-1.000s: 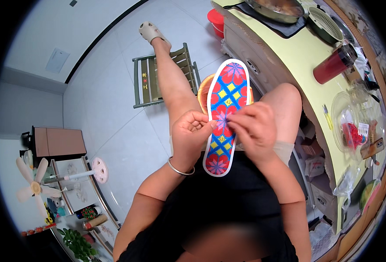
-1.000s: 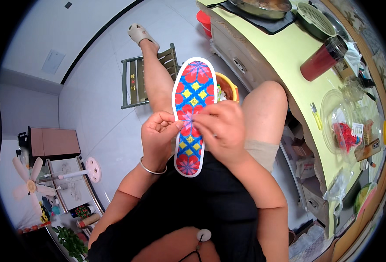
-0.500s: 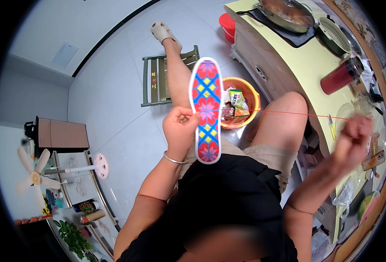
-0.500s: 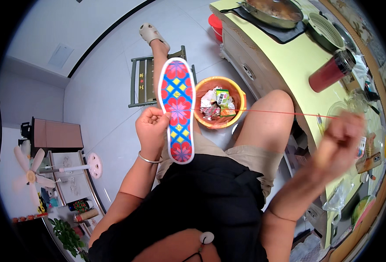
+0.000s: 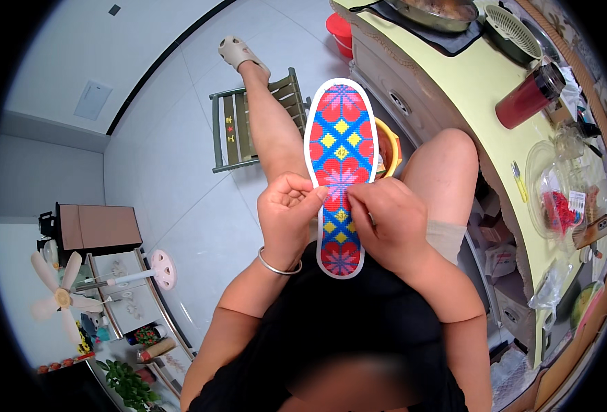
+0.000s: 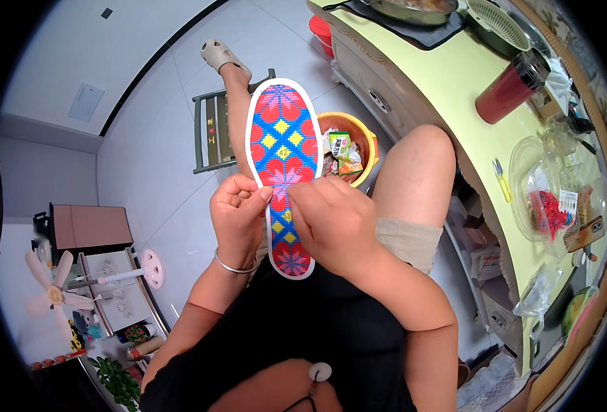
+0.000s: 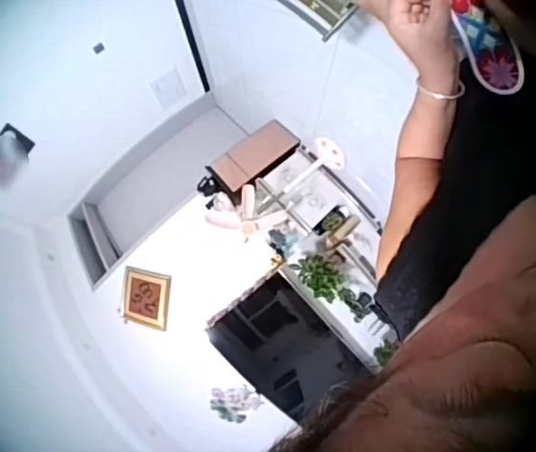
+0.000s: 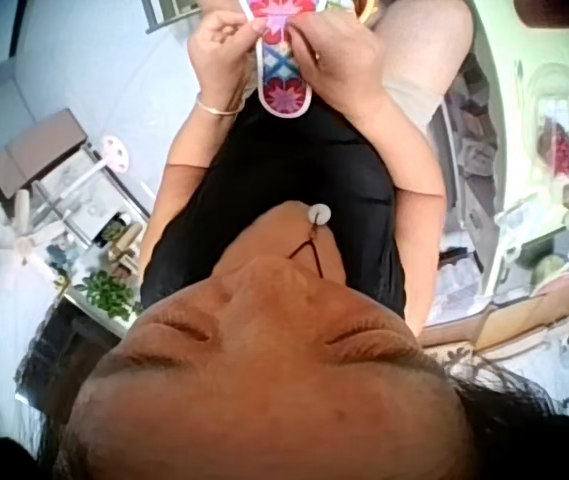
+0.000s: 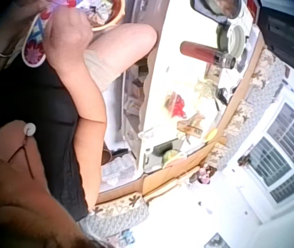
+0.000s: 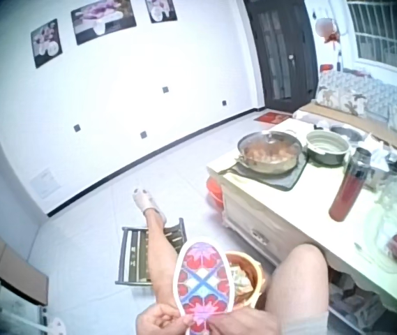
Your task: The person is sewing a decorated shoe insole by hand using a needle and thread, and occasionally trims the thread with scissors.
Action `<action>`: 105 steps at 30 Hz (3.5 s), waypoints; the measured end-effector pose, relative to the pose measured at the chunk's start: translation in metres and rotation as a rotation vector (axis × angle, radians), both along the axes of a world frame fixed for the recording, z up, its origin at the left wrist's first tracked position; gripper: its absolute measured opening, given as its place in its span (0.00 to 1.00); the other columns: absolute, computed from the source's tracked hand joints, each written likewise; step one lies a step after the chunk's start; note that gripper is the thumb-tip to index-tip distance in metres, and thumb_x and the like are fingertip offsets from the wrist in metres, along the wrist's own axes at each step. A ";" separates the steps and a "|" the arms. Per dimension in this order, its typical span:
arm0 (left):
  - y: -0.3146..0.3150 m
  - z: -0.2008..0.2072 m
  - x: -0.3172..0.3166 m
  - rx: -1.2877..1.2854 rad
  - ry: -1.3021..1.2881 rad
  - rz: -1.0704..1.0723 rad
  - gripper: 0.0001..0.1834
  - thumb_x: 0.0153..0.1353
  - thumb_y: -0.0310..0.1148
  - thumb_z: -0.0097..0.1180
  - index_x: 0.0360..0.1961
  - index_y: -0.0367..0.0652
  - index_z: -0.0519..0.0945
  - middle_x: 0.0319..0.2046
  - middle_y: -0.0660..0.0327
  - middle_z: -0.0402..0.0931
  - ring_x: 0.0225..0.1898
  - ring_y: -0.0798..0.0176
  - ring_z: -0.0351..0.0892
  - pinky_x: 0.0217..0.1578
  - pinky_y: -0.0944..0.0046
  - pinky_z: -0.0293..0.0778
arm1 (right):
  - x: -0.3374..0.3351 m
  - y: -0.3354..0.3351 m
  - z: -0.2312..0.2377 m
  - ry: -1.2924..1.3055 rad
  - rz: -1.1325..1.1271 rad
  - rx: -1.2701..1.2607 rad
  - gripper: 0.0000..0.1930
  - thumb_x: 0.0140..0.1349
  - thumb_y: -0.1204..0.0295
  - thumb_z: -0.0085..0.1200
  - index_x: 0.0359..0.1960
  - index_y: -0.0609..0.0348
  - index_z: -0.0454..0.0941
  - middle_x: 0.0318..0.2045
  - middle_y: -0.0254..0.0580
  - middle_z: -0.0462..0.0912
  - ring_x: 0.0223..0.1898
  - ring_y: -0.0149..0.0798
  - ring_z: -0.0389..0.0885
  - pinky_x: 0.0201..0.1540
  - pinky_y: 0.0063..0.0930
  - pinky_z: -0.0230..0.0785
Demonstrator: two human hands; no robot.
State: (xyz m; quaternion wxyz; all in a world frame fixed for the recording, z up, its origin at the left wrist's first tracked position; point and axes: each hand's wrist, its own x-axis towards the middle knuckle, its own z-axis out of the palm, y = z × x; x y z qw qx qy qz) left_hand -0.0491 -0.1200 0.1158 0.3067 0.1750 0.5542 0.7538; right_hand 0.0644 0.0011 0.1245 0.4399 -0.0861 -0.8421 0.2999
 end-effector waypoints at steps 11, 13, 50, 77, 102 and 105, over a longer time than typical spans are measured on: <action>0.000 -0.002 0.005 0.067 0.014 -0.017 0.06 0.55 0.13 0.56 0.31 0.33 0.73 0.30 0.55 0.79 0.31 0.70 0.79 0.34 0.75 0.76 | -0.006 -0.002 -0.004 -0.064 -0.021 0.060 0.07 0.44 0.79 0.57 0.27 0.58 0.75 0.19 0.37 0.70 0.21 0.40 0.73 0.22 0.31 0.66; 0.000 -0.001 0.005 0.068 0.016 -0.022 0.06 0.55 0.13 0.56 0.31 0.33 0.73 0.30 0.55 0.79 0.32 0.70 0.80 0.35 0.74 0.76 | -0.005 -0.002 -0.003 -0.069 -0.018 0.061 0.07 0.44 0.79 0.57 0.27 0.57 0.75 0.19 0.37 0.70 0.22 0.39 0.73 0.22 0.31 0.66; 0.003 -0.003 0.004 0.245 -0.095 -0.187 0.07 0.60 0.21 0.55 0.39 0.33 0.74 0.38 0.57 0.78 0.39 0.69 0.76 0.44 0.69 0.73 | 0.008 0.019 -0.007 0.032 0.259 -1.399 0.05 0.61 0.77 0.54 0.31 0.66 0.80 0.37 0.37 0.80 0.38 0.29 0.77 0.45 0.21 0.68; 0.000 -0.013 0.005 0.095 -0.156 -0.246 0.05 0.62 0.24 0.52 0.38 0.35 0.72 0.33 0.60 0.77 0.34 0.70 0.76 0.40 0.71 0.73 | 0.017 0.048 -0.031 0.538 0.284 -2.004 0.03 0.64 0.77 0.48 0.36 0.61 0.74 0.32 0.41 0.80 0.27 0.30 0.79 0.28 0.22 0.73; -0.001 -0.059 -0.007 0.643 -1.096 -0.680 0.11 0.66 0.36 0.39 0.29 0.43 0.70 0.16 0.64 0.68 0.11 0.71 0.61 0.12 0.71 0.54 | -0.013 -0.009 0.001 0.022 0.088 -0.034 0.03 0.51 0.73 0.55 0.28 0.56 0.76 0.20 0.36 0.74 0.22 0.40 0.75 0.22 0.32 0.65; 0.005 -0.055 -0.009 0.645 -1.010 -0.825 0.13 0.65 0.37 0.41 0.25 0.43 0.69 0.14 0.64 0.66 0.11 0.71 0.60 0.12 0.71 0.53 | -0.014 -0.011 0.000 0.034 0.079 -0.036 0.03 0.50 0.73 0.55 0.27 0.56 0.76 0.19 0.37 0.73 0.21 0.40 0.74 0.21 0.32 0.64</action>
